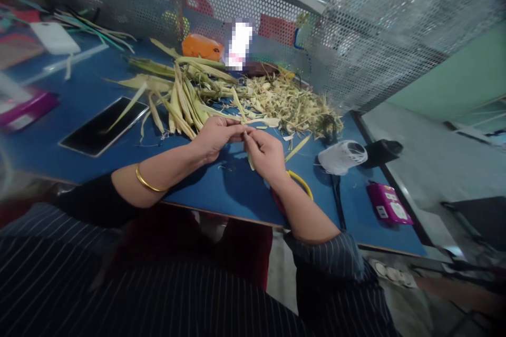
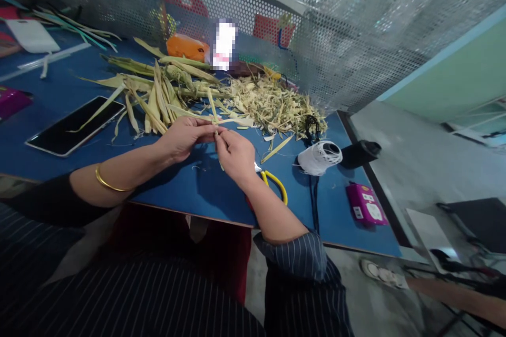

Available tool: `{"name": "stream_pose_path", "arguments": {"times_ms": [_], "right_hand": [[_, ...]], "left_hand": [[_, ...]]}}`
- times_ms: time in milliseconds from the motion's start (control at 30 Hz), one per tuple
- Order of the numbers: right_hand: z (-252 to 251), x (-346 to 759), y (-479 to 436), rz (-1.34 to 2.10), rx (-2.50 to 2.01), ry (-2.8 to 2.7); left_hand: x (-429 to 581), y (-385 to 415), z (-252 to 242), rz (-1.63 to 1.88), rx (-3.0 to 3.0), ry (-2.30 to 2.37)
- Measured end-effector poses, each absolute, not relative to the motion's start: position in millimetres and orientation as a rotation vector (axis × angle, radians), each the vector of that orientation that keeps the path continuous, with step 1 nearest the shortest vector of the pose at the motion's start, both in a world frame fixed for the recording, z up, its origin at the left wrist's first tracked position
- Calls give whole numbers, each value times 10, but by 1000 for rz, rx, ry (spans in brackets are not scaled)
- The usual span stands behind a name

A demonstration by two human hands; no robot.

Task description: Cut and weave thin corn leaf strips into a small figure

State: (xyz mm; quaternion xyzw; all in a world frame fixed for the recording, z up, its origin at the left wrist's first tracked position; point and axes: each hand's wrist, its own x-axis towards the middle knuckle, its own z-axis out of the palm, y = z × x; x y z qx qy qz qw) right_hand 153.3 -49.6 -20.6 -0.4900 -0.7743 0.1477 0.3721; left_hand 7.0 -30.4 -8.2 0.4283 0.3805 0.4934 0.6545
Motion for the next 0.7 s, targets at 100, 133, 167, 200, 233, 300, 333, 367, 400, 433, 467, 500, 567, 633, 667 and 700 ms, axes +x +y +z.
{"name": "stream_pose_path", "arguments": {"times_ms": [100, 133, 167, 200, 233, 300, 333, 367, 400, 433, 467, 500, 567, 633, 667, 700], "right_hand": [[-159, 1537, -516, 365, -1196, -2027], [-150, 1535, -524, 361, -1187, -2036], [-145, 1530, -531, 357, -1184, -2041], [-143, 1525, -539, 354, -1182, -2045], [-144, 1519, -547, 352, -1180, -2049], [-149, 1505, -566, 350, -1179, -2057], [-150, 1499, -577, 352, -1180, -2064], [-149, 1495, -589, 354, -1181, -2075], [-145, 1494, -601, 354, -1183, -2093], [-137, 1498, -611, 338, -1187, -2110], [-126, 1507, -617, 292, -1197, -2113], [-112, 1522, -617, 209, -1211, -2093], [-85, 1568, -598, -34, -1249, -1996], [-76, 1619, -556, -238, -1275, -1924], [-81, 1640, -532, -276, -1278, -1943], [-93, 1654, -509, -270, -1278, -1990]], "left_hand": [[71, -317, -44, 1181, 868, 900], [73, -321, -33, 1196, 843, 919], [74, -324, -24, 1201, 827, 936], [74, -325, -19, 1198, 819, 948], [73, -323, -17, 1192, 814, 955], [60, -314, -17, 1171, 819, 954], [49, -307, -16, 1156, 829, 951], [35, -300, -13, 1138, 843, 950], [18, -294, -7, 1114, 862, 951], [0, -288, 3, 1087, 883, 959], [-19, -285, 15, 1060, 904, 967], [-37, -283, 28, 1032, 924, 975], [-69, -284, 50, 975, 969, 968], [-93, -283, 60, 930, 1004, 949], [-103, -282, 59, 918, 1010, 936], [-109, -280, 54, 911, 1009, 924]]}}
